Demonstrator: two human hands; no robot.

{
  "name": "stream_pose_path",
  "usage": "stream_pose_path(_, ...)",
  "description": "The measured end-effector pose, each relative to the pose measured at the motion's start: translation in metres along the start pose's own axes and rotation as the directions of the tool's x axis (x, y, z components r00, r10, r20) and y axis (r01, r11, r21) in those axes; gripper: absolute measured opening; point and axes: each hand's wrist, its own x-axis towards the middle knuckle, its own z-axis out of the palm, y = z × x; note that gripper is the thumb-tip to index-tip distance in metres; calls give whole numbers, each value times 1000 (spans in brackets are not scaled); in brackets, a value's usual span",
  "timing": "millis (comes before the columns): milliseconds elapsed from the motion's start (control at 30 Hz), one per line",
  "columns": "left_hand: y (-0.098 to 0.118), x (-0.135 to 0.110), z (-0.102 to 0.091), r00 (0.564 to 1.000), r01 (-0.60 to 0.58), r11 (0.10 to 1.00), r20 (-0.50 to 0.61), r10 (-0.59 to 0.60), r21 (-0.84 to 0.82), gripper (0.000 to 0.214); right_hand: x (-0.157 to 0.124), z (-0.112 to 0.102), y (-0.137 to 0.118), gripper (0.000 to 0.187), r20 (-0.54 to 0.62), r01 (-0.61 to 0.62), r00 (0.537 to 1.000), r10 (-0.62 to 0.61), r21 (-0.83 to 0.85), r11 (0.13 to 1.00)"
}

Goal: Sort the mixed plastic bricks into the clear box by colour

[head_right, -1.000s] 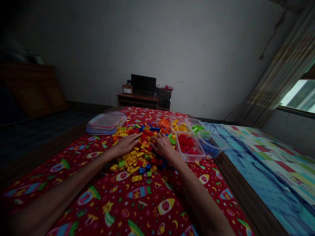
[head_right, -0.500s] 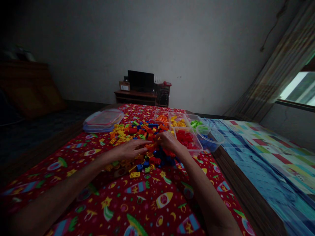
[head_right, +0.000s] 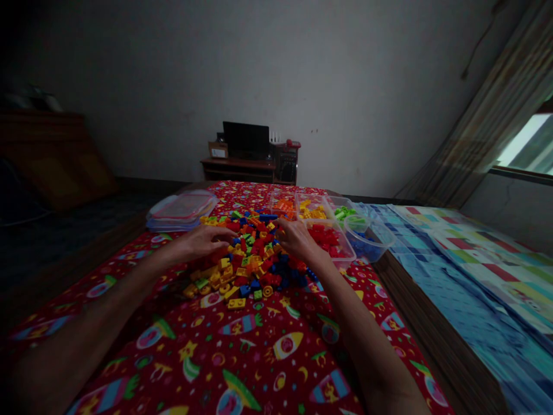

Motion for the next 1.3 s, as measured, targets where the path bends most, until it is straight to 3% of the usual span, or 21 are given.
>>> stream_pose_path(133, -13, -3, -11, 987, 73, 995, 141, -82, 63, 39, 2, -2, -4, 33, 23, -55, 998, 54, 63, 996)
stream_pose_path(233, -9, -5, -15, 982, 40, 986, 176, -69, 160, 39, 2, -1, -7, 37, 43, -69, 997, 66, 82, 994)
stream_pose_path(367, 11, -10, -16, 966, -34, 935, 251, -60, 354, 35, 2, 3, -10, 42, 47, -45, 998, 42, 73, 996)
stream_pose_path(500, 38, -19, -12, 954, 20, 832, 238, -181, 554, 32, 2, 7, -11, 37, 20, -39, 999, 38, 52, 998)
stream_pose_path(667, 64, -26, -3, 912, 91, 781, 263, -314, 617, 22, 1, 11, -13, 33, 30, -27, 999, 26, 28, 999)
stream_pose_path(800, 68, -27, 1, 905, 49, 765, 295, -305, 642, 18, 1, 15, -11, 30, 19, 0, 1000, -1, 18, 1000)
stream_pose_path(967, 53, -23, -9, 948, -95, 887, 314, -58, 452, 23, -1, 18, -13, 34, 16, 12, 1000, -13, 36, 999)
stream_pose_path(1100, 41, -15, -12, 988, -129, 970, 108, 109, 204, 26, -2, 21, -23, 43, 50, 36, 998, -44, 149, 988)
stream_pose_path(1200, 36, -6, -1, 995, -89, 992, -56, 84, -85, 30, 0, 26, -30, 44, 46, 49, 997, -60, 212, 976)
stream_pose_path(1300, 33, 2, 15, 996, -37, 923, -93, 2, -383, 33, 2, 32, -35, 46, 43, 31, 998, -43, 238, 971)
